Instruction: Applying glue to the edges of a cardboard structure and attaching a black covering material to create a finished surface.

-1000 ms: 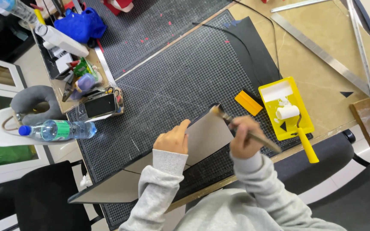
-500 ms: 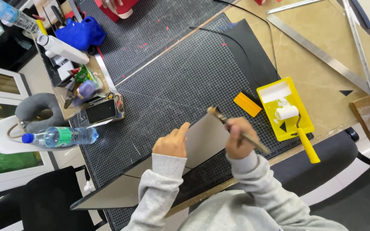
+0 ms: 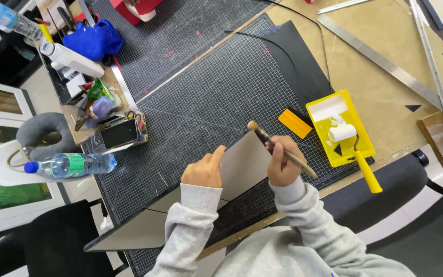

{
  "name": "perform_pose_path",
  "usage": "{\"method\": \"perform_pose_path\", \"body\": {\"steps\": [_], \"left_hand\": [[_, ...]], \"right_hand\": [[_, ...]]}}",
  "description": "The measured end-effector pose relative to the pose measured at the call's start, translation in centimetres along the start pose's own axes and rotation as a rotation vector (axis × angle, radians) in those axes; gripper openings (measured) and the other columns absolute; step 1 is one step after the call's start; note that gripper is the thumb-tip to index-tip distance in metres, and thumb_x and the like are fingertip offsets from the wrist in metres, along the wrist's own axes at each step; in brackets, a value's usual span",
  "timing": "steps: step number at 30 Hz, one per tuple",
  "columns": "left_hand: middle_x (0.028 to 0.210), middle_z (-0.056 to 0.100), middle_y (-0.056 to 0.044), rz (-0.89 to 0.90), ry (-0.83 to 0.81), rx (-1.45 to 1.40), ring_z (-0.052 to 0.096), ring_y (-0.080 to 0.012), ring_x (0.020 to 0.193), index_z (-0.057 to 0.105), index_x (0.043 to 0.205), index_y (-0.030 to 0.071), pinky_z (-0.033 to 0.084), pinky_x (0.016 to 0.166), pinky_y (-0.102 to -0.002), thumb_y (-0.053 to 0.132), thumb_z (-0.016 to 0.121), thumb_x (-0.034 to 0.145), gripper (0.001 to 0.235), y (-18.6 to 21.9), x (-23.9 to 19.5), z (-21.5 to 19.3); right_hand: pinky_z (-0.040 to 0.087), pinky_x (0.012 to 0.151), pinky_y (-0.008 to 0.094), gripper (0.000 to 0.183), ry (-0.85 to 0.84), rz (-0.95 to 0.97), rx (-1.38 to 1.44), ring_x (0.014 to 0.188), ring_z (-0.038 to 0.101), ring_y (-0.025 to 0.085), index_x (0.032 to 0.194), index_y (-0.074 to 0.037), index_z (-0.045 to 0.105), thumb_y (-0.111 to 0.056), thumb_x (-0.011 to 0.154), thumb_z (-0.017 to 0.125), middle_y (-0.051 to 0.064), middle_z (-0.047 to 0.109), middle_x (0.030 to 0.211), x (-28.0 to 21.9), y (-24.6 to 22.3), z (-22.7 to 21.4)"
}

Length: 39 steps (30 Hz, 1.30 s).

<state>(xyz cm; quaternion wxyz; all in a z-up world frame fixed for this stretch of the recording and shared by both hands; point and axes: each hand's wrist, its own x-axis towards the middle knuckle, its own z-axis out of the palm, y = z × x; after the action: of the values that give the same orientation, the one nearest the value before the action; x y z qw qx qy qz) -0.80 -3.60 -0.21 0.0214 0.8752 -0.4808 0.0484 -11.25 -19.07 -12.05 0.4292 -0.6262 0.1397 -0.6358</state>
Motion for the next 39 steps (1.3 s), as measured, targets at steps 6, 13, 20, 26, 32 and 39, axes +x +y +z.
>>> {"method": "perform_pose_path", "body": {"steps": [6,13,20,26,32,39], "left_hand": [[0.068,0.069,0.009,-0.021,0.001,-0.005,0.060,-0.0090,0.048,0.068,0.128,0.030,0.056,0.066,-0.025,0.021,0.070,0.086,0.042,0.0,-0.2,0.3],[0.055,0.063,0.010,-0.100,0.010,0.015,0.062,-0.0094,0.045,0.059,0.123,0.027,0.058,0.071,-0.027,0.027,0.076,0.081,0.046,-0.4,-0.5,1.9],[0.071,0.075,0.006,-0.143,-0.009,-0.108,0.072,-0.0143,0.059,0.046,0.121,0.023,0.058,0.077,-0.030,0.023,0.076,0.081,0.050,-0.3,-0.3,0.3],[0.089,0.079,0.000,-0.177,-0.048,-0.081,0.075,-0.0212,0.069,0.046,0.136,0.023,0.060,0.071,-0.035,0.027,0.081,0.079,0.067,-1.3,-0.4,0.5],[0.097,0.079,-0.005,-0.244,-0.149,-0.141,0.076,-0.0254,0.081,0.046,0.145,0.027,0.060,0.076,-0.039,0.021,0.083,0.076,0.079,-5.2,-1.5,0.1],[0.099,0.079,0.001,-0.314,-0.238,-0.042,0.076,-0.0185,0.086,0.048,0.145,0.031,0.058,0.084,-0.035,0.030,0.084,0.076,0.078,-9.9,-5.9,0.0]], "right_hand": [[0.051,0.051,0.030,0.021,0.014,-0.013,0.047,0.053,0.059,0.021,0.086,0.001,0.068,-0.006,0.101,0.055,0.010,0.063,0.062,-1.0,0.8,0.0],[0.054,0.053,0.033,0.024,0.016,-0.032,0.030,0.055,0.062,0.023,0.087,0.006,0.066,-0.006,0.102,0.052,0.011,0.065,0.064,1.0,-2.1,-0.2],[0.055,0.051,0.035,0.016,-0.120,0.012,0.162,0.051,0.061,0.025,0.082,0.002,0.073,-0.005,0.094,0.064,0.013,0.067,0.065,-1.6,-6.6,2.7],[0.053,0.058,0.034,0.013,0.097,-0.025,-0.270,0.055,0.058,0.026,0.092,0.002,0.068,-0.003,0.102,0.062,0.015,0.065,0.070,1.3,5.0,-11.9],[0.056,0.078,0.039,0.011,-0.109,0.104,-0.758,0.084,0.071,0.036,0.103,0.001,0.072,0.004,0.099,0.082,0.017,0.072,0.092,1.0,4.9,-18.9],[0.056,0.083,0.037,0.010,-0.256,0.128,-0.849,0.085,0.069,0.028,0.103,-0.003,0.076,0.000,0.096,0.083,0.011,0.073,0.091,-4.3,5.4,-21.4]]}}
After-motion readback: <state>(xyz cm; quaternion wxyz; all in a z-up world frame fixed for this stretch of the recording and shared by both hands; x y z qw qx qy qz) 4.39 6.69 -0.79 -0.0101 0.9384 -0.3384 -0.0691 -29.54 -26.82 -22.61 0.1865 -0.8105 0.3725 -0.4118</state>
